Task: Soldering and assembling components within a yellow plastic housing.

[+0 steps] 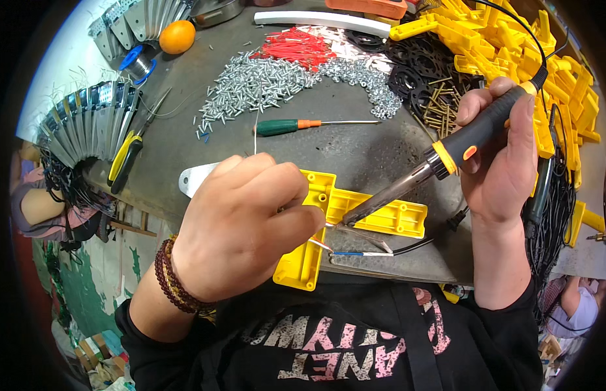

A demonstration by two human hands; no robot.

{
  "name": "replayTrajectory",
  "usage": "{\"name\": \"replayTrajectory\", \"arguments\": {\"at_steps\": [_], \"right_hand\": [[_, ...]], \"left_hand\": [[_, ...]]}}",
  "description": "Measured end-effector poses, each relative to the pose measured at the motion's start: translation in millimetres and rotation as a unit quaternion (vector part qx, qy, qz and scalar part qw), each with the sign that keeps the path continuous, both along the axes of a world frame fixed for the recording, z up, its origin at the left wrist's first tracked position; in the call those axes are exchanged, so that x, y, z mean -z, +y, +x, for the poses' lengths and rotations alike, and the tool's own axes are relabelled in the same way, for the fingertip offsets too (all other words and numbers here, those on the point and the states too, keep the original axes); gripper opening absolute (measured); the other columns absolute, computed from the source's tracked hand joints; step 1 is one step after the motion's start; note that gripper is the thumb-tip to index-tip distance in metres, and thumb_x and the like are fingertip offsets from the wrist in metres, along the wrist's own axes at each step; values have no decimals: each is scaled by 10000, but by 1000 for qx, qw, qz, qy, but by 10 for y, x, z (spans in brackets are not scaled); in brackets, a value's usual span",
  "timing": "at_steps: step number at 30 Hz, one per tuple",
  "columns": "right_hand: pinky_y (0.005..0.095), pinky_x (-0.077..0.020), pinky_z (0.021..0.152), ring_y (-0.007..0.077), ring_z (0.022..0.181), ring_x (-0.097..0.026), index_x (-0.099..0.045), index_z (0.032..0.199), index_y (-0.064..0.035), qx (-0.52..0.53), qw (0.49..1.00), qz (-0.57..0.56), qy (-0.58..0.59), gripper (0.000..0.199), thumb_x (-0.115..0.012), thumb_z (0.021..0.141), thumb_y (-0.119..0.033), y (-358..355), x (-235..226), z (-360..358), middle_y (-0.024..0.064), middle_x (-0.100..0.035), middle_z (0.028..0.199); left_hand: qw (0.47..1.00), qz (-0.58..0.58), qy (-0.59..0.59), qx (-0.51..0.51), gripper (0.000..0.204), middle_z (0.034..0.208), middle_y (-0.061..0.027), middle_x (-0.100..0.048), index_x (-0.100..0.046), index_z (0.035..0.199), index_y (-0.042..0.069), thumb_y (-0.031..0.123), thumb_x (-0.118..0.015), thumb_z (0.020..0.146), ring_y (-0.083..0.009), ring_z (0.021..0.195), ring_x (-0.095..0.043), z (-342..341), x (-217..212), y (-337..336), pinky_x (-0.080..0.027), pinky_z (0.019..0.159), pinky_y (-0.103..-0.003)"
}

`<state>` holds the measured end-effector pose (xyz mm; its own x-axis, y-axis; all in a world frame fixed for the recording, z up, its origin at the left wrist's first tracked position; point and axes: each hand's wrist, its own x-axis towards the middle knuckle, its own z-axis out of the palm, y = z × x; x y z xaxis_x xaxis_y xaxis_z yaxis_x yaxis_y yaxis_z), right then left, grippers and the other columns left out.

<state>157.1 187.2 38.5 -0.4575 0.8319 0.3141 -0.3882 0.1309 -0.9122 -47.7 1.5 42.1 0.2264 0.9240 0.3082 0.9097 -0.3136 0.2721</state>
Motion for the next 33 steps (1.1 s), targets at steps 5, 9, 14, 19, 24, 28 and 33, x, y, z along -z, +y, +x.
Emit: {"name": "replayTrajectory", "arguments": {"at_steps": [5,9,14,19,24,28,33], "right_hand": [[188,-369,408,80,490,-512,-509,1115,-75,0,1000,-1,5,402,-419,1027,-457,-49,-9,-25,130,-649,799],[189,-367,408,78,494,-507,-516,1116,-75,2,1000,3,8,406,-411,1029,-458,-35,-11,0,133,-647,800],[181,-357,404,71,480,-492,-529,1117,-77,16,1000,-3,21,406,-404,1033,-455,-48,-29,-39,137,-646,810],[185,-342,401,77,441,-444,-529,1119,-75,15,998,-29,60,405,-389,1040,-447,-7,-67,32,146,-633,806],[196,-339,402,79,437,-426,-529,1109,-76,-43,996,-60,52,399,-405,1037,-448,-56,-19,15,151,-630,800],[204,-343,405,84,438,-427,-530,1104,-80,-52,995,-76,46,384,-422,1033,-442,-72,44,-29,156,-634,805],[203,-341,405,87,440,-434,-527,1091,-81,-49,994,-87,44,381,-426,1032,-443,-84,54,-42,157,-638,799]], "left_hand": [[999,15,-40,18,174,811,-38,-545,-692,783,97,23,-691,625,-260,708,-542,-16,51,-33,-409,635,-373],[999,13,-50,12,160,814,-51,-552,-683,778,71,12,-701,630,-267,709,-546,-5,38,-48,-420,645,-376],[998,18,-68,6,139,816,-60,-571,-677,771,58,13,-720,647,-272,712,-561,-2,31,-45,-429,653,-378],[998,35,-58,16,153,819,-54,-575,-681,771,64,13,-716,630,-260,712,-559,23,-38,-119,-426,648,-374],[998,29,-53,30,169,816,-43,-574,-686,766,76,30,-694,603,-242,705,-548,61,-44,-150,-421,642,-368],[997,32,-58,29,170,818,-40,-573,-689,767,84,45,-681,602,-237,699,-539,63,-32,-160,-413,638,-365],[998,26,-55,35,169,822,-39,-569,-689,772,83,60,-676,605,-234,706,-540,64,-45,-160,-410,644,-361]]}}
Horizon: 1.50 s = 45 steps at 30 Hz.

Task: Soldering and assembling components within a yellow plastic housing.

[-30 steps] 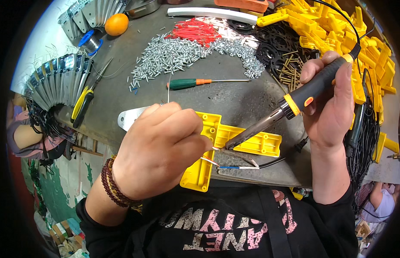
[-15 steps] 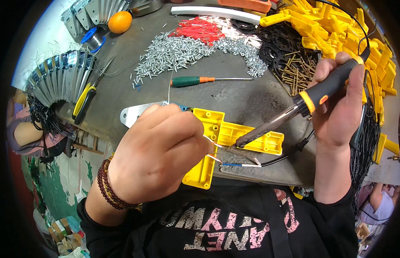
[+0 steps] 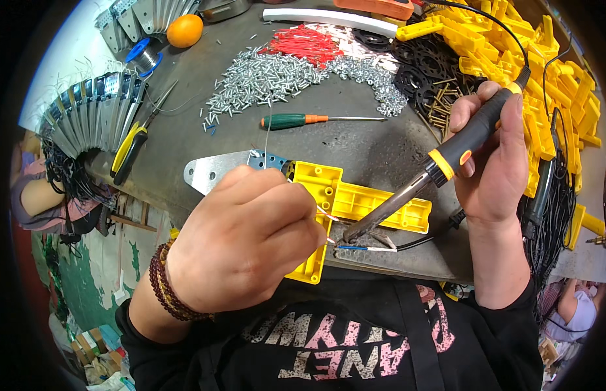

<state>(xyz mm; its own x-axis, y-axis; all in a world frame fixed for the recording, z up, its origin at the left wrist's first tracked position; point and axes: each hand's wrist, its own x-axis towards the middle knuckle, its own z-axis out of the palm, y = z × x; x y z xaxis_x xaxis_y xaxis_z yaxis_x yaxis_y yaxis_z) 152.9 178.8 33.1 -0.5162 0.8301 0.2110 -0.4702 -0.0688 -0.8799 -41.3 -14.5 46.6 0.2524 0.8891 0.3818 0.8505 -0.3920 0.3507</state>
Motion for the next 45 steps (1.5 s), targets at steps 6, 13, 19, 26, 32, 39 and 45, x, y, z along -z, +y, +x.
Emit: {"name": "replayTrajectory", "arguments": {"at_steps": [6,13,19,26,32,39,45], "right_hand": [[204,-341,409,87,444,-440,-521,1089,-79,-1,1000,15,-26,390,-421,1031,-451,-23,-10,-1,157,-639,790],[204,-336,411,90,442,-438,-525,1089,-79,-3,1000,11,-5,395,-419,1031,-455,-20,5,12,155,-640,793],[205,-336,410,89,445,-437,-528,1088,-84,-2,1000,15,-2,388,-415,1033,-451,-17,4,2,158,-638,799],[201,-339,418,91,448,-421,-535,1105,-87,3,1000,-4,17,394,-404,1037,-452,28,-36,36,145,-622,812],[232,-423,512,131,607,-529,-513,1168,-86,96,982,159,43,390,-428,1034,-442,314,-358,382,129,-594,929],[302,-527,819,185,909,-641,-484,1194,-58,194,888,396,-133,232,-531,1023,-207,1314,-648,108,87,-605,1095],[284,-499,785,119,844,-644,-527,1148,-61,250,839,415,-248,212,-582,998,-200,1930,-484,-94,62,-658,931]], "left_hand": [[1000,-3,8,9,190,830,-40,-558,-689,806,83,72,-662,618,-230,710,-537,-4,20,2,-409,649,-360],[1000,-4,7,14,202,834,-41,-558,-691,821,82,69,-660,622,-230,714,-539,9,51,5,-418,654,-362],[998,52,31,-6,231,814,-35,-578,-710,838,88,60,-663,613,-245,728,-548,-42,21,65,-431,668,-355],[976,124,1,-181,363,1166,-166,-652,-653,1154,36,-20,-619,797,-343,1126,-596,-373,180,388,-459,967,-419],[986,51,-90,-129,347,1080,-182,-637,-624,1125,13,-24,-643,781,-379,1029,-600,-303,385,101,-480,923,-432],[975,48,-126,-176,243,1053,-192,-618,-598,1071,-12,-57,-533,841,-386,1009,-575,-37,366,40,-448,909,-433],[959,92,-200,-177,262,1157,-175,-593,-599,1057,8,-11,-603,796,-385,1056,-549,16,404,40,-421,947,-467]]}}
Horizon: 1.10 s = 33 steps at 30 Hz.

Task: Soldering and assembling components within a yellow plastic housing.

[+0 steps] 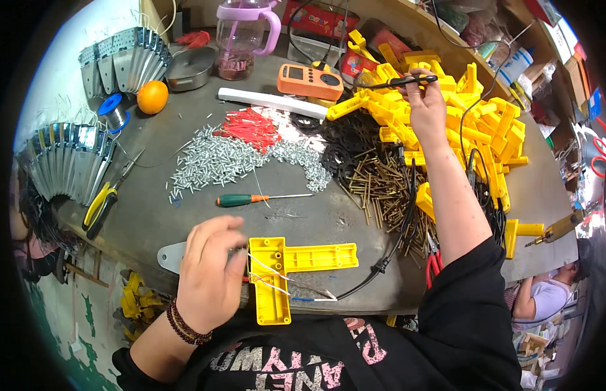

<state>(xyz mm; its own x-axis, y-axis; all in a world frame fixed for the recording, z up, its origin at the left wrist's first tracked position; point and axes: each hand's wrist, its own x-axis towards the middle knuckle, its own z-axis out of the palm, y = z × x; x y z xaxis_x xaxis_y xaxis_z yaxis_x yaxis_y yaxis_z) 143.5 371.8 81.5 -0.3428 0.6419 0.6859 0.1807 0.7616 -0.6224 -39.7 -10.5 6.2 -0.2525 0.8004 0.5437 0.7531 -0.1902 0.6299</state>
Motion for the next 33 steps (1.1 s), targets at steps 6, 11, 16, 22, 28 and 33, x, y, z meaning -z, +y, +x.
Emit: {"name": "replayTrajectory", "arguments": {"at_steps": [6,11,16,22,28,33], "right_hand": [[290,-502,790,148,848,-655,-546,1135,-41,-54,994,98,2,219,-606,980,-185,-298,-305,-255,71,-681,935],[338,-478,891,311,1002,-633,-554,1252,-42,76,942,83,-317,328,-605,940,-132,-70,-76,-145,163,-659,1081],[357,-510,773,265,826,-644,-672,966,-41,-53,953,67,-292,123,-675,851,-82,-1506,-255,106,93,-654,868],[362,-515,659,272,719,-649,-655,782,-99,-204,818,146,-518,197,-793,743,-236,-2569,94,346,49,-654,795],[275,-456,595,189,638,-579,-627,816,-40,-256,924,-176,-222,126,-748,816,-76,-2469,249,436,81,-618,781],[267,-428,549,164,615,-568,-661,835,-32,-235,917,-103,-305,172,-796,786,-128,-2466,205,310,60,-599,724]], "left_hand": [[978,-67,142,139,206,1210,-105,-588,-649,867,116,172,-759,701,-337,1116,-553,-25,-310,-118,-383,1002,-505],[964,-56,93,243,162,1120,-106,-640,-657,862,87,129,-752,738,-314,1047,-594,-111,-109,88,-422,954,-484],[986,-22,19,166,155,1071,-88,-667,-633,862,70,113,-738,756,-299,992,-619,-30,86,14,-456,901,-435],[979,-29,-3,200,118,1086,-83,-667,-622,859,84,108,-718,795,-304,1019,-601,-55,8,22,-433,902,-426],[974,-24,-26,222,104,1088,-67,-666,-629,827,94,136,-722,805,-296,1031,-594,-87,64,10,-413,906,-418],[974,-17,-14,223,109,1078,-60,-664,-626,809,97,139,-726,798,-291,1035,-592,-93,62,0,-411,907,-420]]}}
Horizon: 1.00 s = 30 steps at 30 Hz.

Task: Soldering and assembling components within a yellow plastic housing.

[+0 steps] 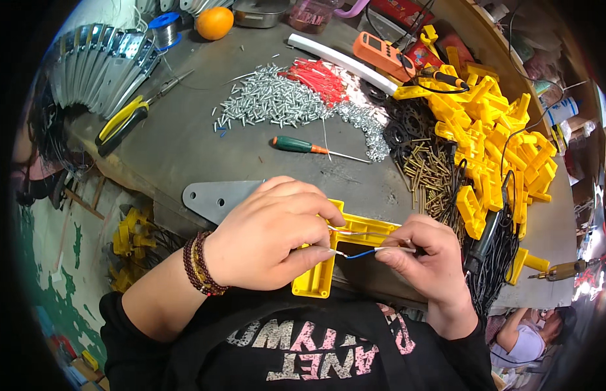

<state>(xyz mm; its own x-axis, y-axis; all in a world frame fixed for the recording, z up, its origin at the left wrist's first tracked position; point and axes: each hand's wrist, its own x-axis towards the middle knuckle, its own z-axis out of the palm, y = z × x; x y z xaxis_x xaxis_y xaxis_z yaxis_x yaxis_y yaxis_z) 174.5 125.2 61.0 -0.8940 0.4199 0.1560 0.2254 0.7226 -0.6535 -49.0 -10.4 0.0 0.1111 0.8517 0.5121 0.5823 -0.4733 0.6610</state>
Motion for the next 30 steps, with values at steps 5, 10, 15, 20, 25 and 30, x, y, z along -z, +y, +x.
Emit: {"name": "replayTrajectory", "arguments": {"at_steps": [5,10,15,20,25,30], "right_hand": [[266,-416,538,162,606,-562,-676,826,-42,-24,999,27,-12,177,-816,754,-122,-13,-15,-48,55,-593,719],[267,-402,526,156,576,-538,-698,781,-45,41,999,2,20,197,-857,689,-117,-54,9,-28,30,-580,662],[280,-375,497,144,549,-523,-723,809,-53,44,997,34,57,192,-860,687,-113,-61,41,-74,37,-574,640],[269,-374,484,144,530,-519,-744,828,-65,36,998,39,44,185,-856,687,-109,-91,90,-93,31,-556,613],[261,-402,524,144,565,-524,-726,851,-50,-7,1000,27,-8,193,-840,712,-121,-78,32,-115,27,-563,660],[233,-373,582,100,626,-469,-695,820,-8,100,981,-136,99,108,-763,767,-73,-56,38,80,14,-549,738]], "left_hand": [[1000,9,-5,5,119,1052,-50,-664,-616,781,96,139,-726,797,-289,1031,-594,-18,2,-17,-413,898,-416],[1000,17,-11,0,125,1015,-46,-665,-612,764,95,141,-723,799,-277,1020,-600,-4,7,-5,-417,873,-405],[999,24,-25,-2,128,1001,-43,-663,-614,762,98,147,-726,797,-272,1022,-602,-21,45,-22,-419,875,-403],[999,39,-25,-11,126,991,-36,-661,-619,780,104,161,-730,797,-274,1024,-604,-12,61,-19,-421,889,-405],[999,32,-31,-6,144,938,-54,-662,-610,863,80,148,-722,804,-285,964,-621,-40,43,-44,-441,871,-410],[992,-5,-97,-79,198,877,-84,-643,-583,920,60,115,-719,788,-294,843,-631,55,76,4,-462,816,-395]]}}
